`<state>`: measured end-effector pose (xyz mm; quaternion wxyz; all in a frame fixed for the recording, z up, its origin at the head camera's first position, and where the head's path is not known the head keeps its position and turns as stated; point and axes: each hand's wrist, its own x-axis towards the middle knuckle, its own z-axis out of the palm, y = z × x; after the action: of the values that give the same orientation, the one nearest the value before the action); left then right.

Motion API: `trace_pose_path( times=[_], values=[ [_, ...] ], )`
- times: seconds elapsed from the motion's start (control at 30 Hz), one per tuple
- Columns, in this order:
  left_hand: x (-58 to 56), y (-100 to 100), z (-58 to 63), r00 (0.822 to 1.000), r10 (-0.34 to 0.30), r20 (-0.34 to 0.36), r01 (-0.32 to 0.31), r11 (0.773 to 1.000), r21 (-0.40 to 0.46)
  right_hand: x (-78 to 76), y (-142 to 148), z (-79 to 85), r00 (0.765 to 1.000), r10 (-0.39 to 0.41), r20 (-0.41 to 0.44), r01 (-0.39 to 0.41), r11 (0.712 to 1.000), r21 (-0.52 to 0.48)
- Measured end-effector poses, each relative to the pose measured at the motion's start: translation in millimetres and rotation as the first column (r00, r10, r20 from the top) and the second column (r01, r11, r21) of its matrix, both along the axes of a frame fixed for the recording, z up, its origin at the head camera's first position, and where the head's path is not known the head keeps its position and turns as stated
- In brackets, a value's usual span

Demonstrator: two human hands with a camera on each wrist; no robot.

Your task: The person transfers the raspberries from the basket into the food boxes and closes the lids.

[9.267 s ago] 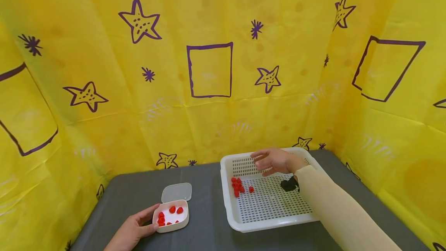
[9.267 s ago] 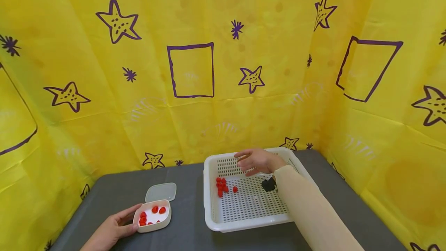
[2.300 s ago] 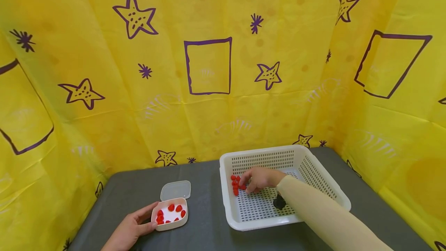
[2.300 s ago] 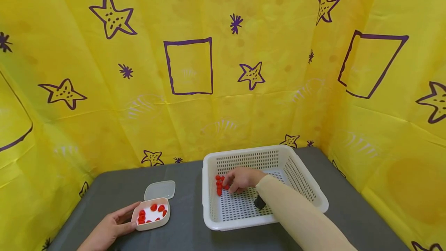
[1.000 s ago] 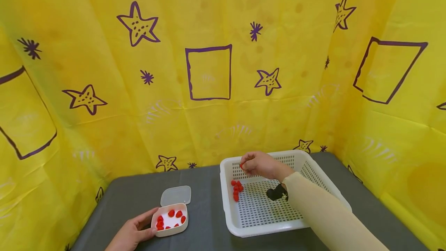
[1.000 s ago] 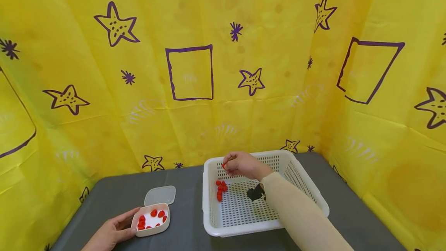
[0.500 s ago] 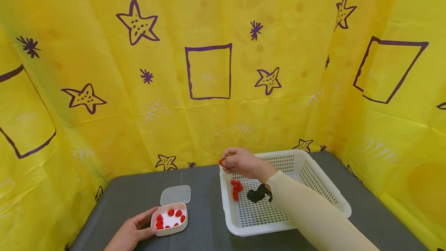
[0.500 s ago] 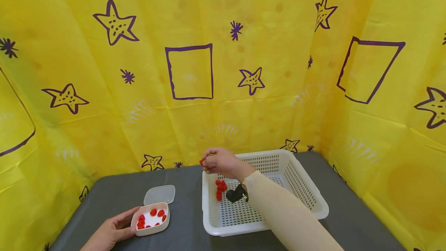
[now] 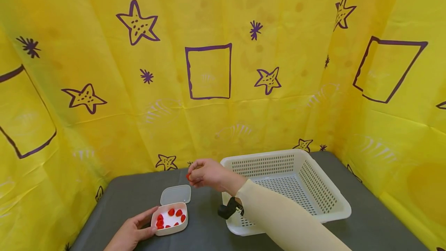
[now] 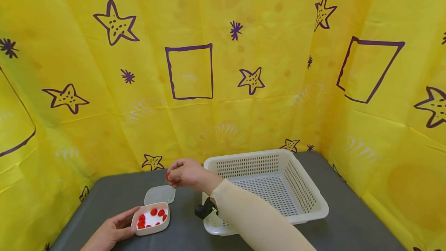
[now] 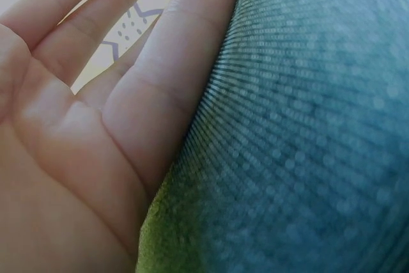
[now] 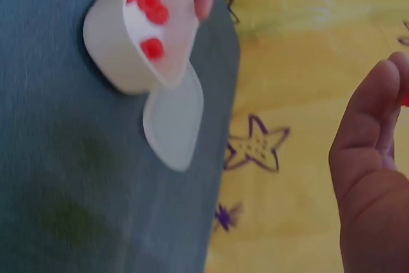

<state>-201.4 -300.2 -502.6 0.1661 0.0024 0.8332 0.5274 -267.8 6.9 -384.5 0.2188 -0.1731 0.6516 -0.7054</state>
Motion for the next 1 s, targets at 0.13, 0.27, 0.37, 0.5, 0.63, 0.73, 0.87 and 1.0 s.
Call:
trace_pose_path(
  times=[0.13,0.27,0.37,0.5,0.63,0.73,0.87,1.0],
  values=[
    [0.7,-1,1.5,1.0,-0.018,-0.003,0.018,1.0,0.025,8.3,-22,-6.2,0.999,0.002,-0.048,0.003,0.996,0.093],
    [2.3,-4,1.7,0.999,-0.049,-0.02,0.05,0.998,0.045,17.3,-38,-15.9,0.995,-0.009,-0.101,0.032,0.974,0.226],
    [2.8,-5,1.3,0.997,-0.071,-0.04,0.073,0.995,0.062,23.3,-46,-21.7,0.99,-0.02,-0.137,0.062,0.949,0.309],
    [2.8,-4,0.5,0.994,-0.087,-0.062,0.092,0.992,0.082,26.9,-51,-24.9,0.985,-0.026,-0.17,0.088,0.925,0.369],
    [3.0,-4,0.5,0.993,-0.094,-0.077,0.101,0.991,0.086,27.7,-53,-26.8,0.987,-0.03,-0.16,0.091,0.916,0.39],
    [2.9,-4,0.5,0.992,-0.095,-0.086,0.102,0.992,0.079,27.8,-54,-27.5,0.992,-0.016,-0.126,0.065,0.915,0.398],
    [3.3,-5,0.3,0.992,-0.092,-0.087,0.098,0.994,0.058,27.2,-52,-25.2,0.996,0.017,-0.087,0.018,0.921,0.389],
    [3.8,-4,0.4,0.996,-0.066,-0.061,0.068,0.997,0.041,23.7,-43,-17.2,0.995,0.028,-0.092,0.006,0.936,0.353]
  ],
)
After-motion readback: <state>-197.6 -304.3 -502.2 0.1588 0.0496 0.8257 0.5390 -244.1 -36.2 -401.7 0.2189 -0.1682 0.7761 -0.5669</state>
